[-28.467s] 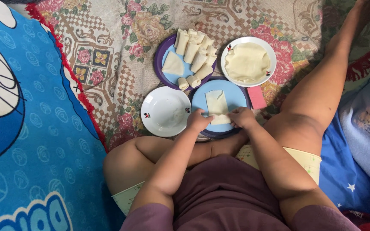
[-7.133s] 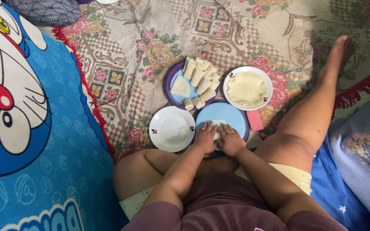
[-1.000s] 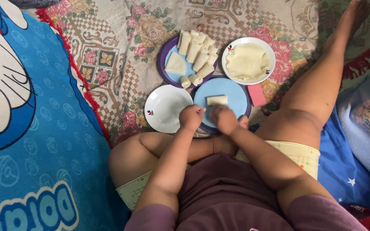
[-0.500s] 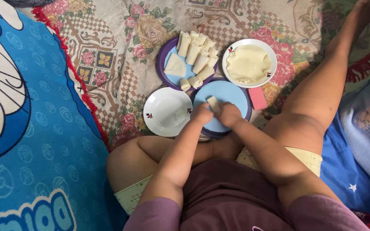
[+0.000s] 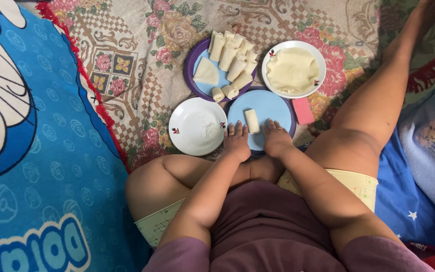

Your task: Rolling individual pastries by placing filling on a wrapper and folding it into a cylinder

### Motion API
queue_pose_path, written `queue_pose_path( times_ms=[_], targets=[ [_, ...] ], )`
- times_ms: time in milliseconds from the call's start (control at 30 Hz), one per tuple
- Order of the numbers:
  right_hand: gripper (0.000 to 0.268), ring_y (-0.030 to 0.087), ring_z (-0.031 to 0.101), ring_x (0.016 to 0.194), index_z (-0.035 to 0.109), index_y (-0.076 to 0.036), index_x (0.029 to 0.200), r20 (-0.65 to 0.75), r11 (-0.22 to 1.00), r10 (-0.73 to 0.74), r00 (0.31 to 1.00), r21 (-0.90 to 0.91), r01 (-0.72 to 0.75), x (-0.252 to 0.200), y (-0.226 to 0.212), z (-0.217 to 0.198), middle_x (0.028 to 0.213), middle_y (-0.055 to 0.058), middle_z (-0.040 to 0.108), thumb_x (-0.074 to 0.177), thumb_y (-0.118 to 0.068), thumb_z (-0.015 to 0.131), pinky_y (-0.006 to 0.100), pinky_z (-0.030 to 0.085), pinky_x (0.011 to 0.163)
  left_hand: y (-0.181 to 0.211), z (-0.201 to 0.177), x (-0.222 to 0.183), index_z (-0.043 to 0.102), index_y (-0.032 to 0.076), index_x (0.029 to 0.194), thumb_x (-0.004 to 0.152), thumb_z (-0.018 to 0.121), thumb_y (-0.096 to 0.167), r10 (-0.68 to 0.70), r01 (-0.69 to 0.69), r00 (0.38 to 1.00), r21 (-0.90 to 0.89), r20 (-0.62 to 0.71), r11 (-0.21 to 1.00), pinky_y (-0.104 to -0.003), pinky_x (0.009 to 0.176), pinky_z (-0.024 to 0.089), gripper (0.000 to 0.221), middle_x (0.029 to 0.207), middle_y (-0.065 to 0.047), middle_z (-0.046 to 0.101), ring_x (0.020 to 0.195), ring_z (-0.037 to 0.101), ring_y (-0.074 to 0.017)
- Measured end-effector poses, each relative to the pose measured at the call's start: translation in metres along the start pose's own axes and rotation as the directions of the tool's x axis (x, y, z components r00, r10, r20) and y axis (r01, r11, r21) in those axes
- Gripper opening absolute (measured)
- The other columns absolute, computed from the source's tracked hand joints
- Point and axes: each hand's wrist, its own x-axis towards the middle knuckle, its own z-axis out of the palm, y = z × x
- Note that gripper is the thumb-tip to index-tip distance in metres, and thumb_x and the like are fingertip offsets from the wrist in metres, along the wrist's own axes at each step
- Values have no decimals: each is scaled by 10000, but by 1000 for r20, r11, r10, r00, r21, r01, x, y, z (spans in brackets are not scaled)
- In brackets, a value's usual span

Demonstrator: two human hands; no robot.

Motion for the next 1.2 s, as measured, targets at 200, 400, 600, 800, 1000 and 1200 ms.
queue_pose_path(
  times_ms=[200,400,600,800,1000,1200],
  targets=[
    [666,407,426,1467,528,-116,1509,-106,1000,1,994,-8,-2,7,6,28,1566,184,461,875,-309,592,548,510,1051,7,20,-17,15,16,1651,970,407,28,23,-26,998,40,57,999,-570,1296,-31,786,1718,-220,-105,1582,-44,-438],
    [600,365,325,1534,481,-133,1566,-276,999,19,961,46,-6,13,18,23,1643,158,376,992,-305,470,484,354,1198,-5,16,4,157,42,1644,1059,387,265,-57,42,987,-96,-153,994,-568,1295,41,667,1735,-177,54,1589,43,-413],
    [452,416,628,1246,681,-90,1334,-668,955,-169,724,72,289,23,5,35,1333,184,641,933,-286,607,484,565,987,-13,14,35,487,60,1538,1076,403,223,38,-142,903,-215,-428,966,-546,1129,441,498,1522,-134,504,1318,587,-381],
    [441,332,650,1222,697,-205,1327,-646,984,-51,762,96,148,22,2,26,1267,74,676,984,-429,533,464,535,962,-14,33,76,664,120,1358,1003,520,199,-46,-200,819,-360,-572,911,-520,962,593,391,1263,-125,639,1087,701,-365],
    [434,315,657,1193,742,-222,1236,-685,984,-73,725,70,165,45,9,48,1206,49,691,891,-459,627,466,557,918,-13,34,78,622,133,1404,988,587,187,-163,-201,828,-555,-536,807,-418,964,593,421,1287,-82,618,1122,688,-238],
    [340,308,660,1183,776,-210,1115,-703,982,-109,703,32,184,32,0,32,1184,27,693,883,-390,606,444,555,895,-19,57,112,549,264,1452,943,613,394,-290,-17,879,-632,-380,775,-434,1026,536,529,1340,20,595,1240,628,-217]
  ],
)
